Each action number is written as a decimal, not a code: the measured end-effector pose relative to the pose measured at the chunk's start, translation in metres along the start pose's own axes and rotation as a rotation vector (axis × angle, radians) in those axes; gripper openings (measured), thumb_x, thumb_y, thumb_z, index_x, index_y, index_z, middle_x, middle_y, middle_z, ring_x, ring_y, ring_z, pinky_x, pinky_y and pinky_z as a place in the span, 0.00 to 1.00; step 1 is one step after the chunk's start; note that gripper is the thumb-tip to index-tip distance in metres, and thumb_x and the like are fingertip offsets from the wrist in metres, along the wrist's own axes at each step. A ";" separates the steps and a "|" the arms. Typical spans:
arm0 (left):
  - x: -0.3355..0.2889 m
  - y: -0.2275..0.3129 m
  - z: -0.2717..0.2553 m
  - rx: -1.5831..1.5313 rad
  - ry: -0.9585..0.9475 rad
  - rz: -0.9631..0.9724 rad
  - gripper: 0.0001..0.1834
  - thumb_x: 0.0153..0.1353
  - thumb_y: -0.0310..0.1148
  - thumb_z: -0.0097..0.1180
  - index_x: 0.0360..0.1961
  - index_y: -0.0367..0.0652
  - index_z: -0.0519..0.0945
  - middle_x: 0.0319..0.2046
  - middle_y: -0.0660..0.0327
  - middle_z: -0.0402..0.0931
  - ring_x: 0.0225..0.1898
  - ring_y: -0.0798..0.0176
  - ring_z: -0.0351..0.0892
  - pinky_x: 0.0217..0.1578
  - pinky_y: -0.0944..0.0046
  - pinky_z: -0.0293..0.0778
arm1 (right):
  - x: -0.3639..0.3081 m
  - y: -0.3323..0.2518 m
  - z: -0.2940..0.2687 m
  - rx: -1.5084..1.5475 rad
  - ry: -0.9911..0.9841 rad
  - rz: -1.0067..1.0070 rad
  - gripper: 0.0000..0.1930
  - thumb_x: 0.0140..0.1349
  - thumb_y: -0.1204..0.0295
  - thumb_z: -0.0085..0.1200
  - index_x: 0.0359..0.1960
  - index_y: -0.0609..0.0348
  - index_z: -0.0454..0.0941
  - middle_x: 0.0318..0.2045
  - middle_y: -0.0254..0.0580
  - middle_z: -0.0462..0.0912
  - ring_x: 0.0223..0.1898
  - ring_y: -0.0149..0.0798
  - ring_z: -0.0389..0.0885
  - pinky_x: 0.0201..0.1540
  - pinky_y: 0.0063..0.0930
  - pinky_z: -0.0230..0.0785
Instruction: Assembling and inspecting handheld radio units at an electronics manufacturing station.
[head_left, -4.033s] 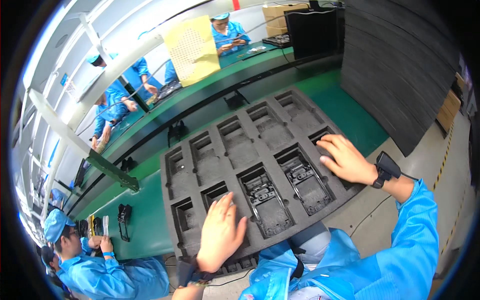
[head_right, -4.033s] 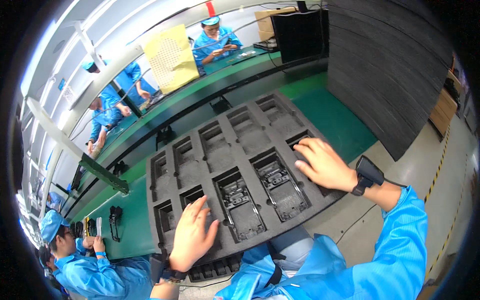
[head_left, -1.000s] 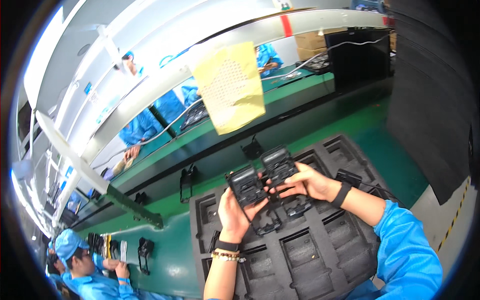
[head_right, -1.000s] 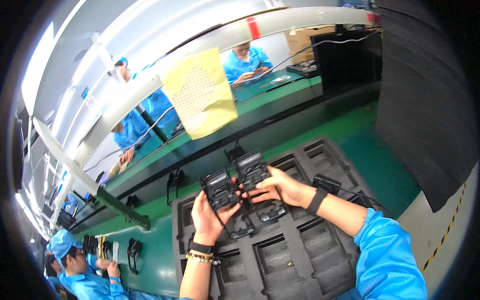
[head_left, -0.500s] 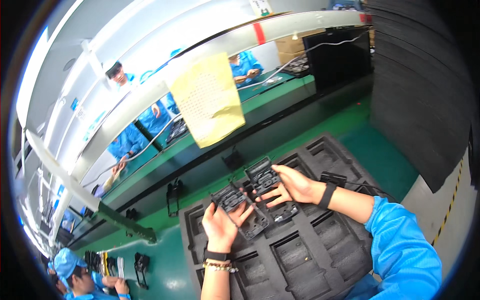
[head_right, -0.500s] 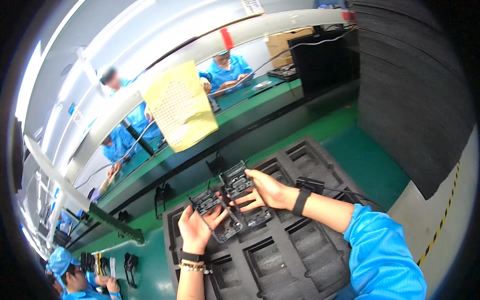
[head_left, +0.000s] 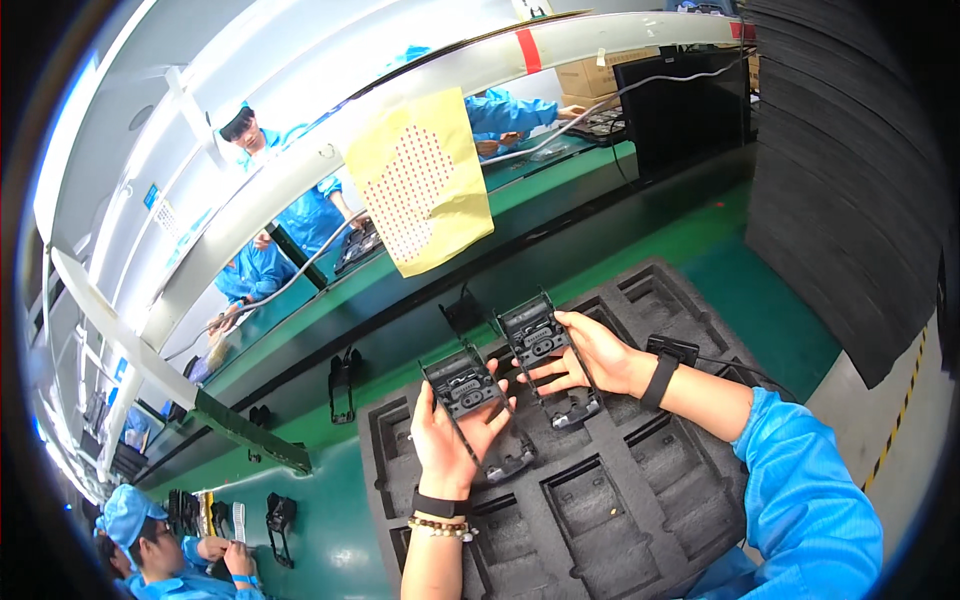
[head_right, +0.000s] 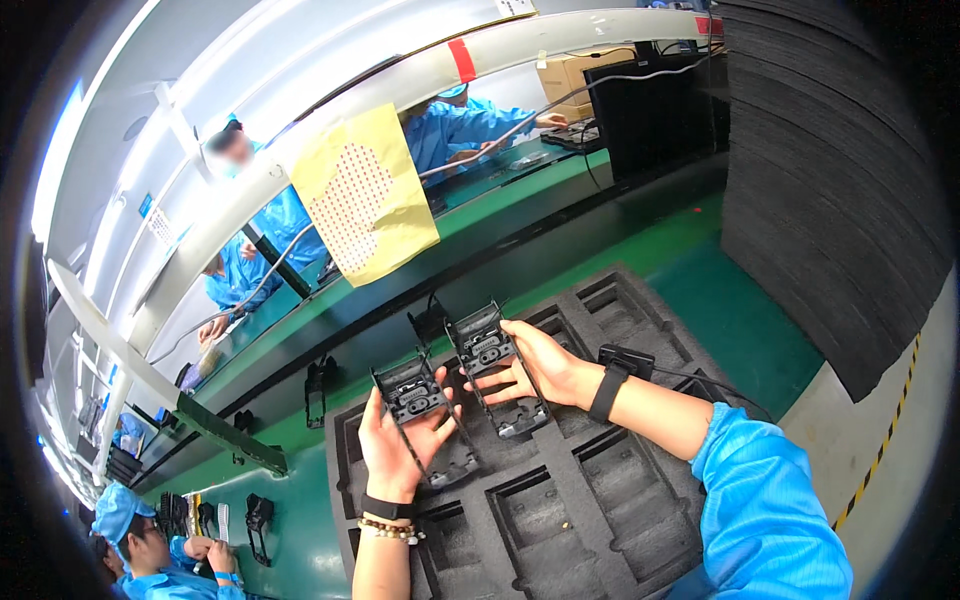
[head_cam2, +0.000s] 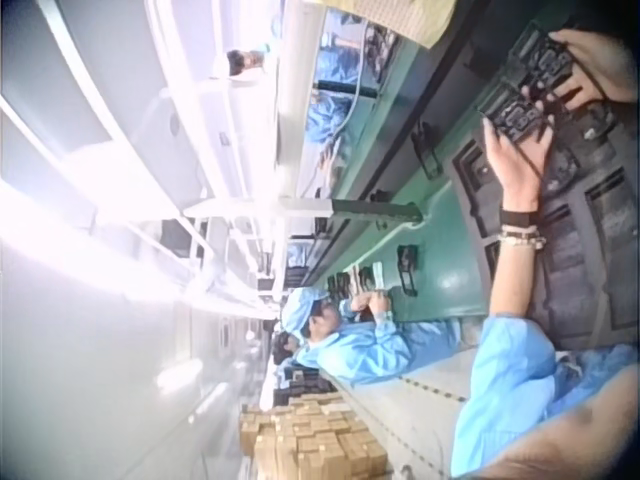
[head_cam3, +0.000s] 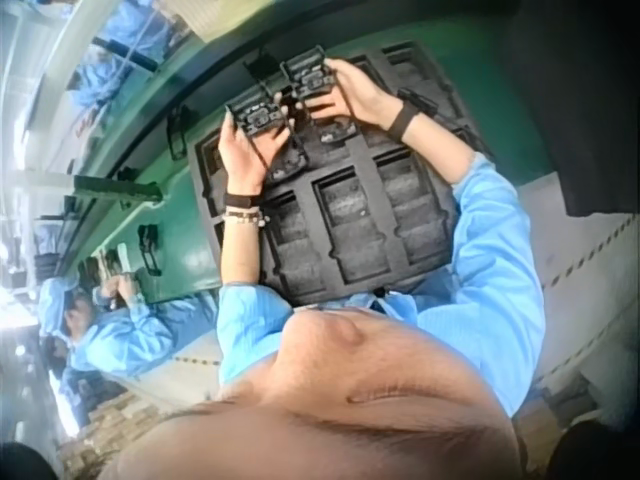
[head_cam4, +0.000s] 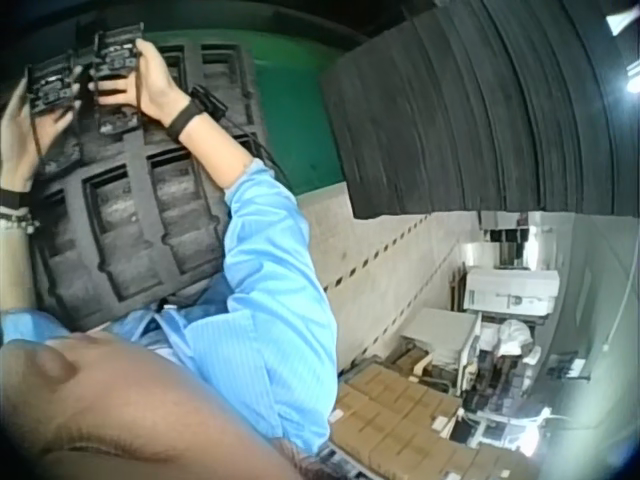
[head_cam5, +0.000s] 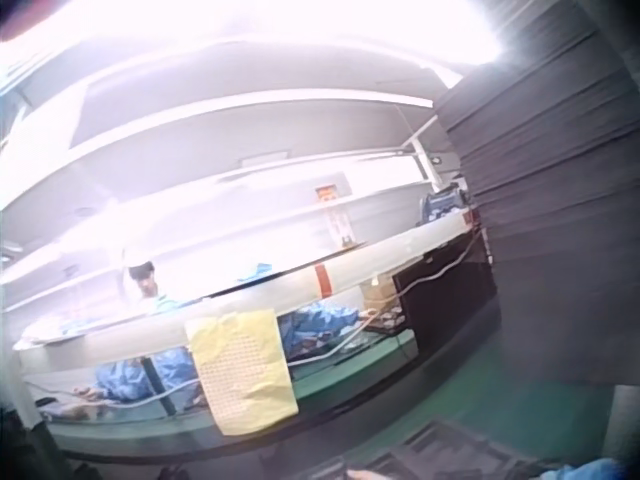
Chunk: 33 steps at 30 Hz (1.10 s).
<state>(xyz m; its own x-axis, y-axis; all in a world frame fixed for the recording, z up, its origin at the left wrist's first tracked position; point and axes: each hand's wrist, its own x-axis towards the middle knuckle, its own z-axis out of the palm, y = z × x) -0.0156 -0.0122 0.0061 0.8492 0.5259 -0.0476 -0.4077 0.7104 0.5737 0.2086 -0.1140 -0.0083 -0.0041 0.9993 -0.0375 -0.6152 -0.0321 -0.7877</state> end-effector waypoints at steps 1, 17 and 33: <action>0.001 -0.004 -0.002 0.063 -0.020 0.007 0.33 0.72 0.56 0.29 0.64 0.41 0.67 0.62 0.47 0.69 0.55 0.47 0.73 0.57 0.42 0.69 | 0.002 0.001 -0.002 0.001 -0.002 0.003 0.30 0.73 0.47 0.27 0.68 0.54 0.59 0.58 0.53 0.75 0.57 0.54 0.77 0.54 0.46 0.76; 0.004 -0.013 -0.010 0.095 0.038 -0.002 0.33 0.72 0.57 0.32 0.62 0.40 0.70 0.59 0.47 0.72 0.53 0.49 0.75 0.56 0.46 0.70 | 0.004 0.001 -0.005 -0.008 0.040 0.015 0.31 0.74 0.48 0.26 0.66 0.57 0.63 0.57 0.52 0.77 0.56 0.51 0.78 0.56 0.46 0.74; 0.007 -0.013 -0.021 -0.003 0.070 0.068 0.33 0.71 0.56 0.28 0.64 0.42 0.67 0.60 0.47 0.71 0.55 0.45 0.73 0.56 0.44 0.70 | 0.006 0.003 -0.010 -0.019 -0.008 0.007 0.31 0.73 0.48 0.26 0.68 0.56 0.60 0.59 0.57 0.74 0.58 0.55 0.76 0.58 0.50 0.73</action>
<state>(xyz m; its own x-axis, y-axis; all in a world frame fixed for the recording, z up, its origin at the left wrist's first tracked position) -0.0118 -0.0081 -0.0182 0.7941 0.6042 -0.0662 -0.4646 0.6736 0.5748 0.2146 -0.1078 -0.0173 -0.0149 0.9992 -0.0376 -0.6004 -0.0390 -0.7988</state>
